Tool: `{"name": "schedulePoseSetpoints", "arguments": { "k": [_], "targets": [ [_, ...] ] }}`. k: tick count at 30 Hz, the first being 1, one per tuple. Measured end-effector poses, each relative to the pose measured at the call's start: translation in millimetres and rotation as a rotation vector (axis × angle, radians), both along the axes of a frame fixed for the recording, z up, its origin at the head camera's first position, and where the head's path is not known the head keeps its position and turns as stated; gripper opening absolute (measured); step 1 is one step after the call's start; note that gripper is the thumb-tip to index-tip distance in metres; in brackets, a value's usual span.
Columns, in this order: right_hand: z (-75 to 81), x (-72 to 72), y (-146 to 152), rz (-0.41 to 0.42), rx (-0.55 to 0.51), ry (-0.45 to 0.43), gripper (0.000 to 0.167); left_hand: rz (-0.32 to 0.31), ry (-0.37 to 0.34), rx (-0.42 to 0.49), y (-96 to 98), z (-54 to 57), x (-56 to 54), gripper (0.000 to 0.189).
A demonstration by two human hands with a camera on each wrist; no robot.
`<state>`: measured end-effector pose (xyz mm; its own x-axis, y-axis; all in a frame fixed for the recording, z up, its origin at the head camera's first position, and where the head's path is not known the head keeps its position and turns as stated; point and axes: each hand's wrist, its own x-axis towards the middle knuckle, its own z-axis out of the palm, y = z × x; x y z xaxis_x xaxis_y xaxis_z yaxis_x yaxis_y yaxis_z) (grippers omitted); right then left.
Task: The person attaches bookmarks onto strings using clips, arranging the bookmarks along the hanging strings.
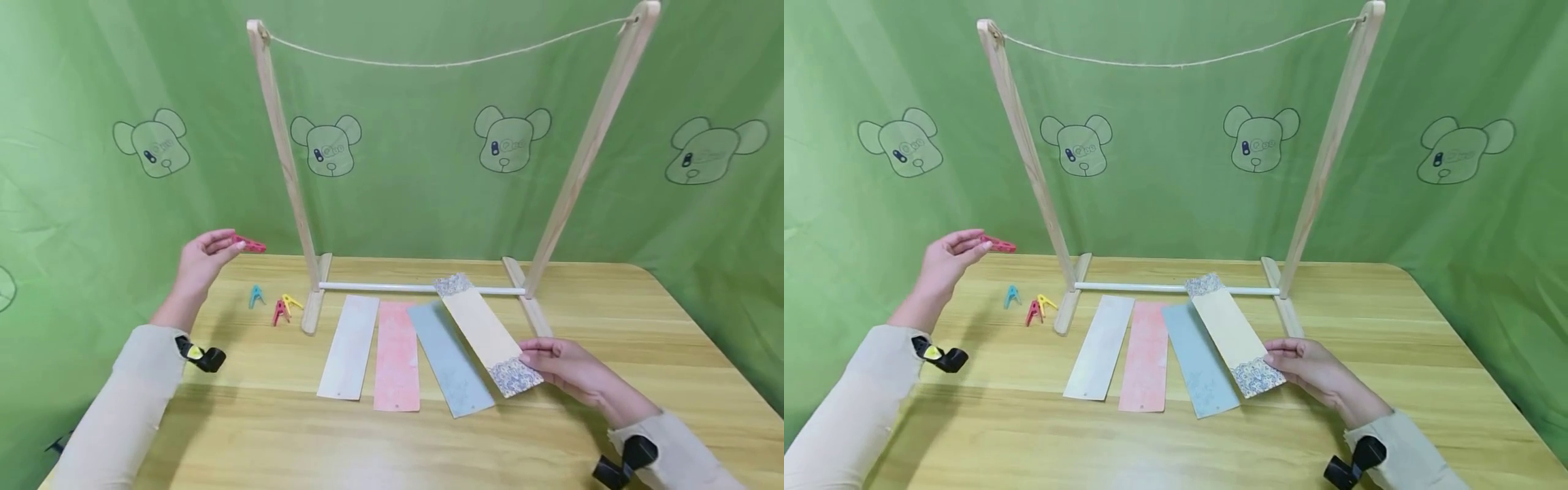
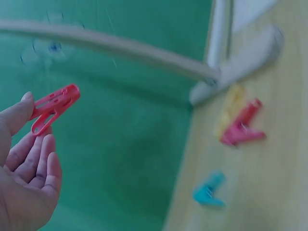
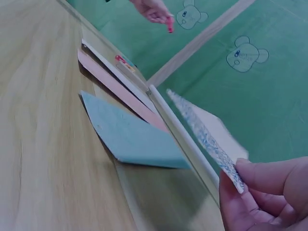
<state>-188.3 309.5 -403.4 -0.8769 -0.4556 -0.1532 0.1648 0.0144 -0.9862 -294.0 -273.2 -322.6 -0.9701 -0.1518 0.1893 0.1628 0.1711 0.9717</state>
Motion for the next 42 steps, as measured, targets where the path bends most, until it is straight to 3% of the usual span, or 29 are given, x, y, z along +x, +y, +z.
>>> {"name": "schedulePoseSetpoints", "arguments": {
  "k": [4,8,12,15,19,27,34,37,42],
  "targets": [
    [8.7,-4.8,-12,-0.057,0.031,0.038,0.016,0.012,0.05,0.023,19.3,25.8,-2.7,0.042],
    [15.5,-10.4,-24,-0.114,0.036,0.089,0.015,-0.019,0.101,0.074,39.6,49.6,-4.7,0.037],
    [22.9,-18.8,-33,-0.194,0.041,0.111,0.014,-0.058,0.145,0.036,59.8,71.7,-7.5,0.028],
    [29.9,-26.5,-38,-0.252,0.08,0.139,0.015,-0.079,0.169,-0.029,74.3,87.6,-9.3,0.032],
    [40.3,-38.6,-42,-0.309,0.114,0.192,0.015,-0.127,0.183,-0.045,92.4,107.8,-11.8,0.038],
    [53.6,-59.1,-48,-0.397,-0.071,0.254,0.02,-0.183,0.239,-0.132,132.6,139.6,-20.8,0.037],
    [67.7,-70.9,-51,-0.506,-0.04,0.323,0.016,-0.219,0.275,-0.15,171.9,162.3,-27.6,0.04],
    [74.3,-74.0,-50,-0.538,-0.041,0.328,0.015,-0.225,0.289,-0.13,188.7,174.1,-28.3,0.038],
    [87.2,-82.2,-46,-0.551,-0.185,0.349,0.016,-0.222,0.309,-0.033,215.1,201.8,-26.7,0.035]
  ]
}}
